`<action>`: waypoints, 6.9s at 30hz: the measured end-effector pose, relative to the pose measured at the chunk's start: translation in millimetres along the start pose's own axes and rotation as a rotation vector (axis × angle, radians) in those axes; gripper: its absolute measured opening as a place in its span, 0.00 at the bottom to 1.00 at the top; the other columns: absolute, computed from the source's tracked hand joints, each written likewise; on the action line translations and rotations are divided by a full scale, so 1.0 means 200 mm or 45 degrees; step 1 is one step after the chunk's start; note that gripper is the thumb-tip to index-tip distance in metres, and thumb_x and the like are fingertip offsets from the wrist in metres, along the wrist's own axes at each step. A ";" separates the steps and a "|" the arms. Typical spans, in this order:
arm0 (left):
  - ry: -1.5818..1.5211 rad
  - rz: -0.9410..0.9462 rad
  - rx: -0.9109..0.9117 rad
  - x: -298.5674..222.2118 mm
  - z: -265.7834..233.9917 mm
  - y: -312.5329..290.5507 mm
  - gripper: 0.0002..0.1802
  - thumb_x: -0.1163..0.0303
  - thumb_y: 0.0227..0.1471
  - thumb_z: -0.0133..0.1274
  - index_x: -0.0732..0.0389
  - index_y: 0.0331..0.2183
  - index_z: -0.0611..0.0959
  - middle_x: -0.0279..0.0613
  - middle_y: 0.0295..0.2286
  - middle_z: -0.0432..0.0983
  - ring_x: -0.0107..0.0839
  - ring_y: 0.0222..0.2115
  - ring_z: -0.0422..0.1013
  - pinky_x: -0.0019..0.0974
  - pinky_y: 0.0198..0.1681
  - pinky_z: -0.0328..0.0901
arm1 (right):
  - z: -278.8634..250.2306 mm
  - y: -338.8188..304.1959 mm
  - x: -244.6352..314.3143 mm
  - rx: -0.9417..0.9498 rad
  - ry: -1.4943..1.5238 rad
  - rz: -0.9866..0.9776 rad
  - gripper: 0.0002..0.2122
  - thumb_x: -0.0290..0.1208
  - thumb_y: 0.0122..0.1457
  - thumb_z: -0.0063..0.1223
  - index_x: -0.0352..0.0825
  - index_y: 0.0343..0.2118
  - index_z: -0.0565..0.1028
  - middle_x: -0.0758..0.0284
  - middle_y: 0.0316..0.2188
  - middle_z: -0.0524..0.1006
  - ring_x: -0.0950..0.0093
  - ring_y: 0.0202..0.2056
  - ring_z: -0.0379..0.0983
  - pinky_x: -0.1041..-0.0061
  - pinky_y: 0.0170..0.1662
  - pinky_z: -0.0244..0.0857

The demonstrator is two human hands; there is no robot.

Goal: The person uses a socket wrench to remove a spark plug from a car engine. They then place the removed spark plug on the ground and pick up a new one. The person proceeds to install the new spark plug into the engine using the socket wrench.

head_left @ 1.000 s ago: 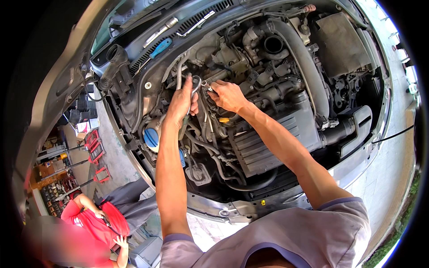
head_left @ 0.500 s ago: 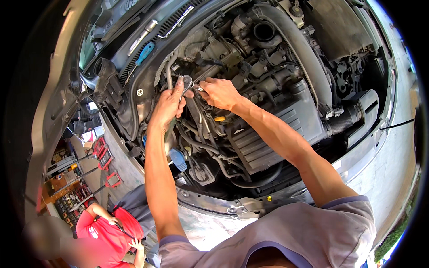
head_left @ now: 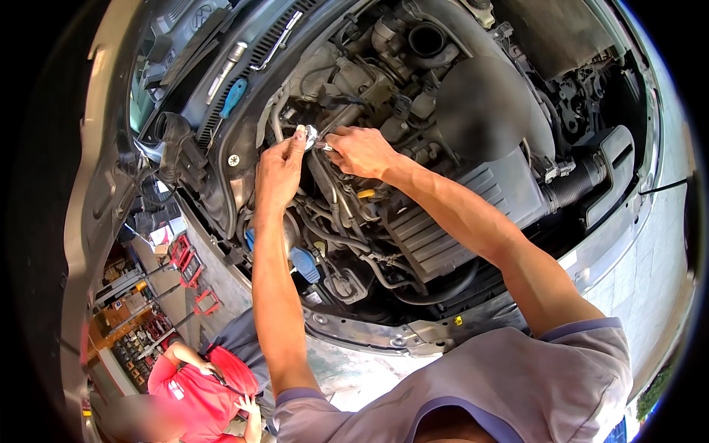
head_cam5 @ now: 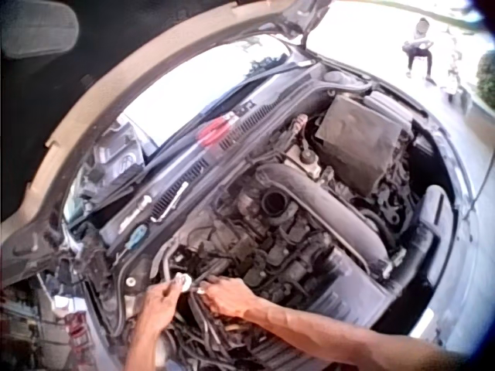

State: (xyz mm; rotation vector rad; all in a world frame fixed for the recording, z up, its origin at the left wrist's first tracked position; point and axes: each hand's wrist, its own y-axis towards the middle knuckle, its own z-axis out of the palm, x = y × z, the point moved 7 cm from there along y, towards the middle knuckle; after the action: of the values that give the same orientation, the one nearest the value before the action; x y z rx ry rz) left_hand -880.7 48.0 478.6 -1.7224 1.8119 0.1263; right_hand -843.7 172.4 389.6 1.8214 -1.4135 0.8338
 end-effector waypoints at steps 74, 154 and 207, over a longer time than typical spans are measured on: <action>-0.419 -0.560 0.719 0.02 0.06 -0.03 0.33 0.31 0.53 0.41 0.54 0.23 0.69 0.21 0.12 0.51 0.14 0.08 0.44 0.22 0.09 0.39 | 0.01 0.01 -0.01 -0.059 -0.063 -0.045 0.12 0.33 0.47 0.54 0.35 0.35 0.76 0.59 0.34 0.77 0.58 0.36 0.76 0.60 0.37 0.71; 0.488 -0.607 -0.352 0.04 0.03 -0.49 0.22 0.60 0.40 0.50 0.62 0.36 0.84 0.59 0.38 0.78 0.54 0.42 0.74 0.47 0.47 0.67 | -0.06 0.35 0.13 -0.145 0.248 0.084 0.12 0.36 0.45 0.47 0.34 0.24 0.79 0.52 0.25 0.77 0.50 0.33 0.72 0.59 0.45 0.68; -1.196 -0.416 -0.013 -0.07 0.39 -0.58 0.16 0.65 0.48 0.59 0.63 0.32 0.70 0.35 0.17 0.67 0.24 0.13 0.64 0.31 0.12 0.57 | -0.05 0.33 0.08 0.242 0.371 0.401 0.11 0.33 0.54 0.58 0.27 0.29 0.80 0.61 0.22 0.79 0.74 0.20 0.74 0.71 0.26 0.70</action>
State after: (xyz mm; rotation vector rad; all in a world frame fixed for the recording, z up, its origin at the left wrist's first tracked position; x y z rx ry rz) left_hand -744.1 80.4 462.3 -1.5407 0.8379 0.6767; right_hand -905.4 159.4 417.2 1.5490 -1.4874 1.3760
